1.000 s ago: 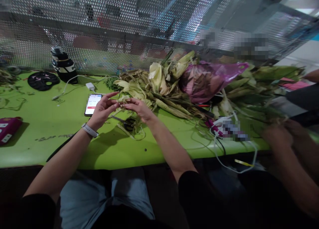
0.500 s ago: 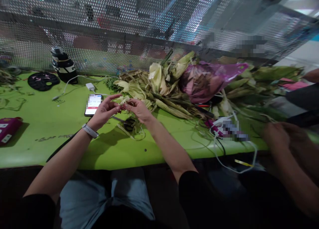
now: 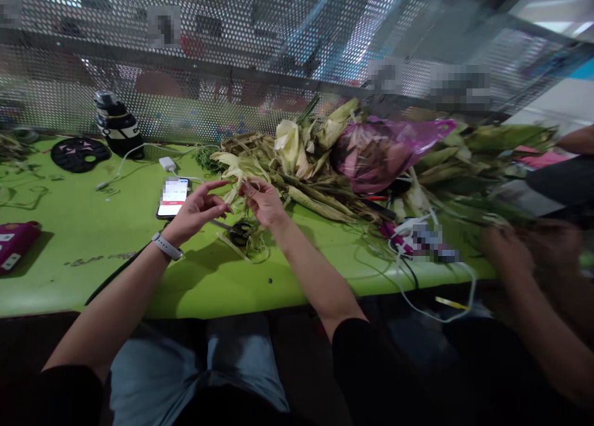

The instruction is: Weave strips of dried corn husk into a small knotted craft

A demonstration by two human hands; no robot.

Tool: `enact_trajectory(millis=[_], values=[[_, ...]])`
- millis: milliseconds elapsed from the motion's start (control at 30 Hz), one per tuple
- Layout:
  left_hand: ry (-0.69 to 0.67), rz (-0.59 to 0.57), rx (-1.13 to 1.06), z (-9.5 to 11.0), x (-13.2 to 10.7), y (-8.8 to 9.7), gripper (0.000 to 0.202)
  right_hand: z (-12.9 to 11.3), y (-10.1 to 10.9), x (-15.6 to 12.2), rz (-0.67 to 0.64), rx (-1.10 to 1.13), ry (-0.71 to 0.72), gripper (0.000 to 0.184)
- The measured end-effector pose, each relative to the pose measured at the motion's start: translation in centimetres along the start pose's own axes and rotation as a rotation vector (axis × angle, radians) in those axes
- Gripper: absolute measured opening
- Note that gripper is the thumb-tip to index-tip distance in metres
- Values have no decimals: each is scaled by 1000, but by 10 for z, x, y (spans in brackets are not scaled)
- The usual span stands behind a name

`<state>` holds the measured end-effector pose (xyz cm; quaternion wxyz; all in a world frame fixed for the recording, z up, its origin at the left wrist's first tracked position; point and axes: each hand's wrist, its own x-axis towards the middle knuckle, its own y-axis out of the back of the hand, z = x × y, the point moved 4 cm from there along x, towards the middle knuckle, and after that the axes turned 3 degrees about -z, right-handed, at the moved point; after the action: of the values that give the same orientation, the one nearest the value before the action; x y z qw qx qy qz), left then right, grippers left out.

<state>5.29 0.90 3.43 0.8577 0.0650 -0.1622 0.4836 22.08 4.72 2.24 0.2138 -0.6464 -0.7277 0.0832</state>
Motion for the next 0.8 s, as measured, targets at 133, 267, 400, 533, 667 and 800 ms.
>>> enact_trajectory(millis=[133, 267, 400, 533, 667, 800], values=[[47, -53, -19, 0, -2, 0, 51, -4, 3, 1, 65, -24, 15, 32], [138, -210, -49, 0, -4, -2, 39, -5, 4, 0, 65, -25, 50, 33], [189, -336, 9, -3, -3, -1, 33, -1, -1, -2, -35, -32, 58, 30], [54, 24, 28, -8, 3, 11, 41, 8, -12, -7, -62, -53, 21, 36], [46, 166, 6, -14, 3, 3, 38, 14, -24, -17, -84, -161, -5, 37], [79, 228, 47, -13, 1, -4, 29, 15, -22, -19, -100, -278, -37, 30]])
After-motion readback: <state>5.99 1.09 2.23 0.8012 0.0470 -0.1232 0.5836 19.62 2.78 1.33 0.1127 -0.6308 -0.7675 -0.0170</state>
